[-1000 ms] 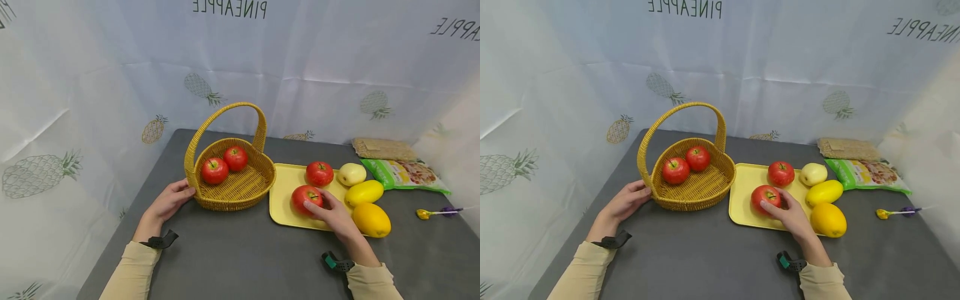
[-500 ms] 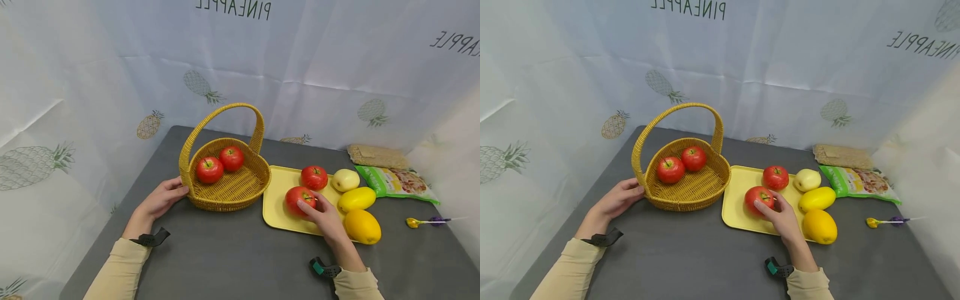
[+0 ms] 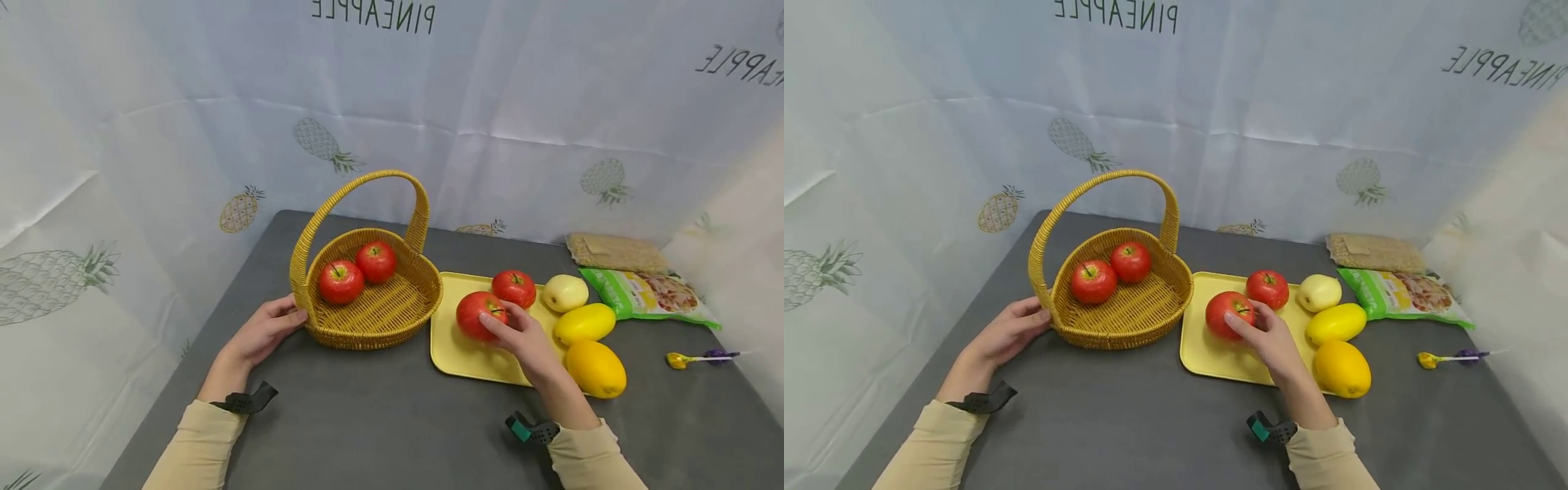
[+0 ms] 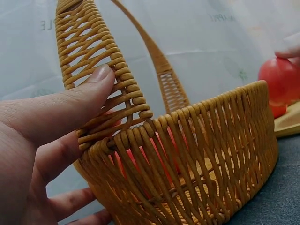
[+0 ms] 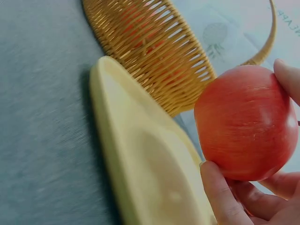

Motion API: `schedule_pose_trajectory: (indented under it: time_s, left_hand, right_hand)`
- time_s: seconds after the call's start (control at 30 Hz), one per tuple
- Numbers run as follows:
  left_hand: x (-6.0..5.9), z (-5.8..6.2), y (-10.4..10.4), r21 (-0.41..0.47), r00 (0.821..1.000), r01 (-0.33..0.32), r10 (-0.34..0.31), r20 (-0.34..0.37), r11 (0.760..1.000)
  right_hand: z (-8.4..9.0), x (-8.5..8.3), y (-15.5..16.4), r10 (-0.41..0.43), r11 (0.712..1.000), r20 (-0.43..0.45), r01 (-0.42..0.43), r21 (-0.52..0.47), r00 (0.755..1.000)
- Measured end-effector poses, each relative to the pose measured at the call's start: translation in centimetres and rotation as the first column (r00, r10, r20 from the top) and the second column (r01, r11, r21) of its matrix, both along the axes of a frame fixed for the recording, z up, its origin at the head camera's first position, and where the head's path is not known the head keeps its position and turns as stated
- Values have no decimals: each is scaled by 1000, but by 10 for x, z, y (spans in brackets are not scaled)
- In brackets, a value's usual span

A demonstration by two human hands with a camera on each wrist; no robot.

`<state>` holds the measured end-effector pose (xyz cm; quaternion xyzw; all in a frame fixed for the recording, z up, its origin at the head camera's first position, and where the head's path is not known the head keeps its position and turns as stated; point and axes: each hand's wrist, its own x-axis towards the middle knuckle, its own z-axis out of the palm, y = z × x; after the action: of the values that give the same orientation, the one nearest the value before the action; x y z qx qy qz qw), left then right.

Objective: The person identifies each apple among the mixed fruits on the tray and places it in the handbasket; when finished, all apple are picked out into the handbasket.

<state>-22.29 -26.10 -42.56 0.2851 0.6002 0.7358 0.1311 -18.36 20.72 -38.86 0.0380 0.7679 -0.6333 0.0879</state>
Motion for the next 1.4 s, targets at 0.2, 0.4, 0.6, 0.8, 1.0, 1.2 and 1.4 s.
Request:
schedule_pose_trajectory:
  time_s: [0.2, 0.4, 0.6, 0.8, 1.0, 1.2, 1.4]
  left_hand:
    - [2, -2, 3, -9, 1000, -20, 20, 5, 1000]
    - [2, 2, 5, -28, 999, -33, 33, 18, 999]
    - [2, 2, 5, -30, 999, -38, 38, 16, 999]
    - [3, 2, 4, -35, 998, -48, 49, 26, 998]
    - [2, 3, 2, -27, 998, -61, 61, 18, 998]
    - [3, -3, 5, -30, 998, -49, 50, 28, 998]
    - [4, -1, 4, -34, 998, -56, 57, 35, 998]
  right_hand:
    - [16, -6, -2, 43, 999, -24, -43, -11, 999]
    - [29, -15, -6, 87, 996, -25, -87, 11, 996]
    - [41, -28, -15, 137, 990, -42, -136, 22, 990]
    - [49, -36, -24, 176, 984, -31, -176, 30, 984]
    - [54, -39, -33, 220, 972, -24, -217, 85, 975]
    - [58, -41, -42, 266, 954, -33, -258, 154, 963]
    - [65, -48, -60, 317, 932, -88, -293, 215, 944]
